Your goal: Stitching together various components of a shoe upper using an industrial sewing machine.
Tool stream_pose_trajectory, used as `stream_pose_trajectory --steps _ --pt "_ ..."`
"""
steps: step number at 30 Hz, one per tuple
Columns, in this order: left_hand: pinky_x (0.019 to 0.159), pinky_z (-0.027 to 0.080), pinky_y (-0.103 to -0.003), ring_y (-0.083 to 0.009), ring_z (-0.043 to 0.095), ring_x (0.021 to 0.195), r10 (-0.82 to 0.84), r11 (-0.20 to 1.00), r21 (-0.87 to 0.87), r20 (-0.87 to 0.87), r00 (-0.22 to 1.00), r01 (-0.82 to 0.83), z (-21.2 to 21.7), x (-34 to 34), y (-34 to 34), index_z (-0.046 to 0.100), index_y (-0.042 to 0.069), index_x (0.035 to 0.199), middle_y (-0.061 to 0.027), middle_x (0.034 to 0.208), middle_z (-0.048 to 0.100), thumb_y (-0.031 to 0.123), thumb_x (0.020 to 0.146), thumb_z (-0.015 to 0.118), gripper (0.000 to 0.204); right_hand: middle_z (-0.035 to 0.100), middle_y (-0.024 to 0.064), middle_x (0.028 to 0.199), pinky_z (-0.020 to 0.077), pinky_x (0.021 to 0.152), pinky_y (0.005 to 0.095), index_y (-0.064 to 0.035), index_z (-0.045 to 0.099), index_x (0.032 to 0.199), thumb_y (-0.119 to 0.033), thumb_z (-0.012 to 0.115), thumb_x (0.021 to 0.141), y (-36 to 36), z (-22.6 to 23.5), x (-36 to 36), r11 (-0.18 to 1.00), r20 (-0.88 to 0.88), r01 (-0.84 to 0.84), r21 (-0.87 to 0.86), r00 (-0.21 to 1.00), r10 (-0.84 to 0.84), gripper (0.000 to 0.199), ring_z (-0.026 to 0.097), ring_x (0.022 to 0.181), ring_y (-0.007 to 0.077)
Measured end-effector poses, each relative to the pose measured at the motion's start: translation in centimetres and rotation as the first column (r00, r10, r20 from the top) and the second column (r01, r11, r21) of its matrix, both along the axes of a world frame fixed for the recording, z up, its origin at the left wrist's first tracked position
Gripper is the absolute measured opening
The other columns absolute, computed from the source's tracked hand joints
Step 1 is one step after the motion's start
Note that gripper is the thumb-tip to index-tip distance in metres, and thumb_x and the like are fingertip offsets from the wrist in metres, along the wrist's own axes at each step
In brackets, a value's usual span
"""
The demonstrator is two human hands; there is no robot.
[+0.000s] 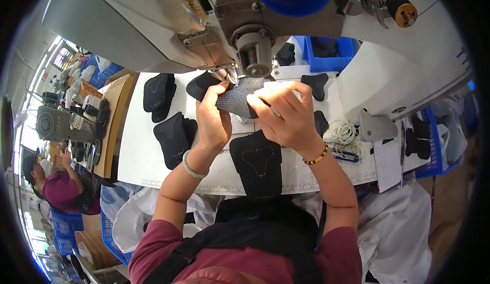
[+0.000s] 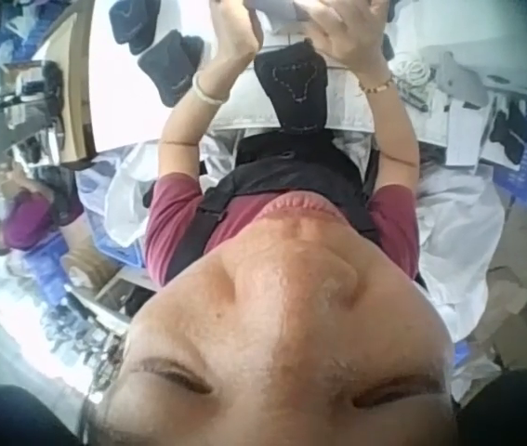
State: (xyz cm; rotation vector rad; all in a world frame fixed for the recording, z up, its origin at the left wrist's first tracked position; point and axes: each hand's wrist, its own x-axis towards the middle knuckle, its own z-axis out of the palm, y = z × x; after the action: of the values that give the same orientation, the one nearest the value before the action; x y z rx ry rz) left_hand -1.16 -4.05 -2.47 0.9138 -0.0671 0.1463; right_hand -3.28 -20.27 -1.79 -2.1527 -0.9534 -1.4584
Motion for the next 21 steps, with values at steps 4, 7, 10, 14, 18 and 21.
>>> stream_pose_trajectory --steps 4,7,10,14,18,21 --pt "0.086 0.044 -0.028 -0.0161 0.058 0.092 0.063 0.997 -0.044 0.003 0.998 -0.063 -0.1 -0.5 -1.0 0.062 -0.005 0.098 -0.0091 0.099 0.063 0.009 0.089 0.049 0.021 0.061 -0.0006 0.095 0.0364 0.087 0.0359 -0.0119 0.065 0.095 -0.008 0.062 0.072 -0.5 0.2 0.4 0.999 -0.005 0.032 0.002 0.999 -0.032 0.023 0.058 0.089 0.0156" --pt "0.086 0.043 -0.028 -0.0151 0.057 0.093 0.151 0.985 -0.08 -0.017 0.988 -0.152 0.3 -0.7 -1.8 0.062 -0.005 0.098 -0.0083 0.1 0.063 0.009 0.089 0.049 0.021 0.063 -0.0001 0.097 0.037 0.088 0.0344 -0.0115 0.066 0.094 -0.006 0.062 0.073 -0.8 0.2 0.7 0.999 -0.038 0.024 0.038 0.999 -0.023 0.022 0.059 0.091 0.0163" --pt "0.083 0.041 -0.026 -0.0122 0.053 0.089 0.181 0.984 -0.016 0.064 0.981 -0.18 0.5 -1.0 -2.3 0.058 0.0 0.09 -0.0033 0.093 0.058 0.005 0.084 0.054 0.009 0.064 0.0012 0.098 0.0397 0.088 0.0341 -0.0111 0.067 0.093 0.0 0.063 0.07 -0.9 0.2 1.1 0.99 -0.09 -0.009 0.138 0.996 0.022 0.027 0.059 0.092 0.0183" --pt "0.086 0.042 -0.027 -0.0127 0.056 0.092 0.268 0.953 0.094 0.178 0.947 -0.288 0.7 -1.6 -2.6 0.06 -0.003 0.099 -0.0061 0.099 0.061 0.004 0.087 0.053 0.016 0.067 0.0054 0.098 0.0448 0.091 0.0351 -0.0095 0.069 0.092 0.011 0.061 0.064 -0.5 -0.2 1.3 0.935 -0.248 -0.038 0.353 0.96 0.133 0.035 0.059 0.095 0.0223" --pt "0.086 0.042 -0.026 -0.0117 0.055 0.093 0.258 0.936 0.195 0.188 0.948 -0.294 0.5 -2.0 -2.7 0.059 -0.001 0.102 -0.005 0.1 0.06 0.006 0.088 0.053 0.017 0.067 0.0085 0.098 0.0478 0.091 0.0345 -0.0064 0.069 0.092 0.014 0.059 0.065 -0.3 -1.1 2.2 0.888 -0.302 -0.024 0.46 0.936 0.182 0.035 0.06 0.098 0.0247" --pt "0.091 0.04 -0.027 -0.013 0.054 0.098 0.193 0.87 0.411 0.222 0.956 -0.271 1.2 -2.9 -2.2 0.056 -0.001 0.111 -0.0068 0.107 0.058 0.006 0.089 0.054 0.024 0.067 0.0126 0.101 0.0517 0.083 0.03 -0.0001 0.067 0.095 0.016 0.055 0.07 -0.4 -1.4 2.9 0.848 -0.271 -0.032 0.53 0.94 0.205 0.031 0.063 0.1 0.0257"
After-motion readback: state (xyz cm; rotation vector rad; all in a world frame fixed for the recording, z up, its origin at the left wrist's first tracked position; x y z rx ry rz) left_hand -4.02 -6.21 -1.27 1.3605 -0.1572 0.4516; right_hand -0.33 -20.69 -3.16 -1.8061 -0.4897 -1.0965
